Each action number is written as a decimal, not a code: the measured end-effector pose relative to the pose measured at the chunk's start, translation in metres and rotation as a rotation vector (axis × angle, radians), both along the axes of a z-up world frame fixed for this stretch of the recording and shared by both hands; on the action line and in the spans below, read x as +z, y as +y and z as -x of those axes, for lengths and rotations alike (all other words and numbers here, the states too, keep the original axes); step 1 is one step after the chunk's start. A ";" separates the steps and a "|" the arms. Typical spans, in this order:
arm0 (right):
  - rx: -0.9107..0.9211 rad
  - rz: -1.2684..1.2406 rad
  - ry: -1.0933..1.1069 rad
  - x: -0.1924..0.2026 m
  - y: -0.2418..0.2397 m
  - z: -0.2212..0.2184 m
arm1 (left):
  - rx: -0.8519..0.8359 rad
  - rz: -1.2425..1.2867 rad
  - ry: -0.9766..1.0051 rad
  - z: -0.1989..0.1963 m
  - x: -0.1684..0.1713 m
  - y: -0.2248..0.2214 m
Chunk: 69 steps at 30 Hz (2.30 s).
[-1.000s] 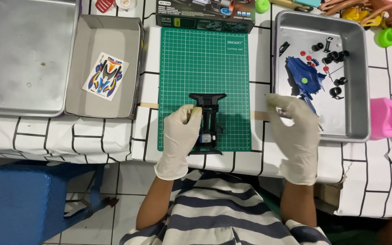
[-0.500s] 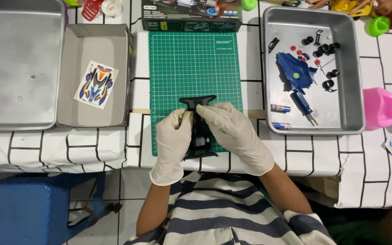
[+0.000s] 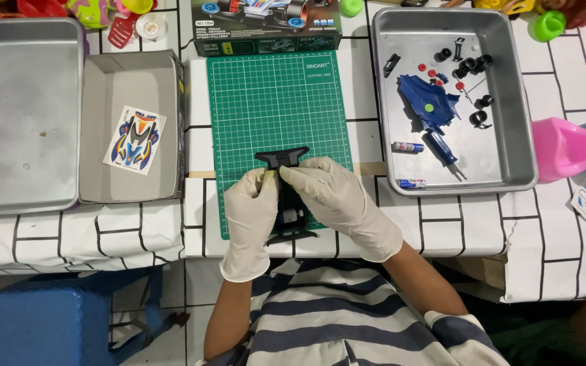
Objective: Assembling a mini 4WD toy car by installing small metal terminals and plastic gears into the chassis.
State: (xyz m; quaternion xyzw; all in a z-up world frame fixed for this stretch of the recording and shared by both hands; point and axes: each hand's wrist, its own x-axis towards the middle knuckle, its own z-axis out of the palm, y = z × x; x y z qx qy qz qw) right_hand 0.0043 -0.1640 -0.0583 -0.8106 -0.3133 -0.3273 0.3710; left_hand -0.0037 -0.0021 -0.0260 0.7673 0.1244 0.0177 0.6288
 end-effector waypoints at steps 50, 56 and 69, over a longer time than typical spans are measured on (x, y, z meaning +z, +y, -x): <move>-0.836 0.075 1.073 0.072 -0.195 -0.031 | -0.049 0.051 0.106 0.002 -0.009 0.007; -0.830 0.165 1.128 0.074 -0.213 -0.030 | -0.048 0.043 0.102 0.002 -0.010 0.008; -0.821 0.637 0.961 0.095 -0.192 -0.098 | -0.103 0.013 0.087 0.003 0.016 0.006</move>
